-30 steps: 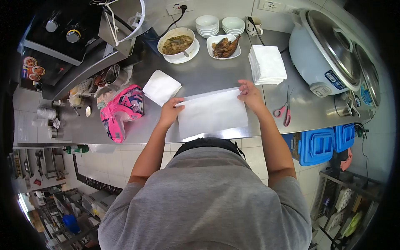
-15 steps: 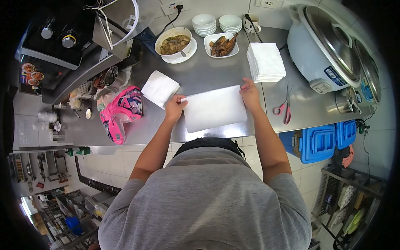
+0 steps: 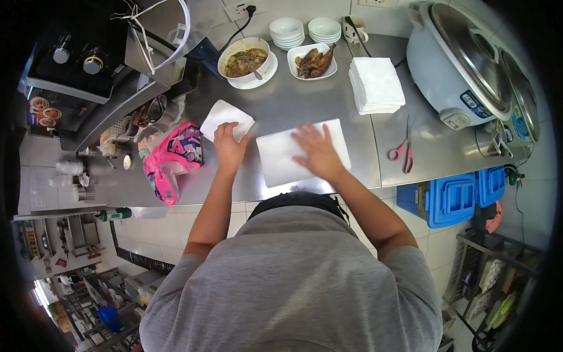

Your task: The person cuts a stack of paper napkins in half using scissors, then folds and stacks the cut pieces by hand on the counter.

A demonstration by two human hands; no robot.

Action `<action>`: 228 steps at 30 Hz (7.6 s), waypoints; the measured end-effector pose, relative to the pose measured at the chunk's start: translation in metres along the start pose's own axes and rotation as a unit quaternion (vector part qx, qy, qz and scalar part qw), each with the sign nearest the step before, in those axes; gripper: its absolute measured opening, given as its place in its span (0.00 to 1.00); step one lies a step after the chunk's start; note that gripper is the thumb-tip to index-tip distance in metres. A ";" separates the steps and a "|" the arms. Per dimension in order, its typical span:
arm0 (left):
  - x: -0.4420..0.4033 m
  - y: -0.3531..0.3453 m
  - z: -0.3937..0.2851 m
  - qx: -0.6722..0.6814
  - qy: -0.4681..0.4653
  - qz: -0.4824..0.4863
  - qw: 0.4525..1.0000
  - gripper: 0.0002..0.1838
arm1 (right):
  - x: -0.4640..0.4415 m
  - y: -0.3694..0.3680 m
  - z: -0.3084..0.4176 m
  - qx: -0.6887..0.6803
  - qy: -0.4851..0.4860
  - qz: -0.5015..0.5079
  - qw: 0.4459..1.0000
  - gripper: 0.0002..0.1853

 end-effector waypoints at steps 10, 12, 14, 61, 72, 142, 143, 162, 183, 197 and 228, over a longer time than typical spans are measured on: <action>-0.014 -0.011 0.059 0.045 0.009 0.039 0.998 0.05 | 0.010 -0.031 0.011 0.027 0.029 0.077 0.996 0.37; -0.014 -0.012 0.065 0.074 0.030 0.034 0.996 0.04 | 0.011 -0.030 0.012 0.026 0.028 0.079 0.996 0.37; -0.015 -0.011 0.070 0.110 0.066 0.022 0.991 0.04 | 0.011 -0.030 0.012 0.026 0.027 0.079 0.996 0.37; 0.006 0.083 0.032 0.820 0.195 0.001 0.538 0.18 | -0.080 0.119 0.054 -0.374 -0.129 -0.116 0.911 0.08; -0.014 0.116 -0.132 0.141 -0.198 0.171 0.955 0.21 | -0.049 0.208 0.085 -0.058 0.190 -0.131 0.971 0.15; -0.006 -0.018 0.052 0.043 0.005 -0.012 0.999 0.07 | 0.008 -0.034 -0.025 0.084 -0.117 0.032 0.989 0.35; -0.006 -0.019 0.054 0.054 0.005 -0.020 0.998 0.06 | 0.008 -0.034 -0.025 0.084 -0.116 0.032 0.989 0.35; -0.002 0.114 0.004 0.883 0.159 0.036 0.439 0.23 | -0.067 0.078 0.039 -0.752 -0.164 0.066 0.634 0.38; -0.019 0.156 -0.089 0.393 -0.135 -0.008 0.909 0.36 | -0.085 0.163 0.075 -0.179 0.178 -0.069 0.965 0.13; 0.009 0.059 -0.067 0.373 0.067 0.357 0.854 0.14 | 0.014 0.215 -0.004 -0.474 -0.224 -0.144 0.839 0.35; 0.040 -0.056 0.026 0.327 0.322 0.252 0.852 0.15 | 0.001 -0.042 -0.116 -0.329 -0.385 -0.132 0.852 0.30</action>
Point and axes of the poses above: each hand's wrist, its own x-axis away from the middle knuckle, its own y-axis out of the back of the hand, z = x × y, the point moved 2 cm from there along -x, towards the middle knuckle, and after that the axes turned 8 degrees about x, right-handed, at the moved point
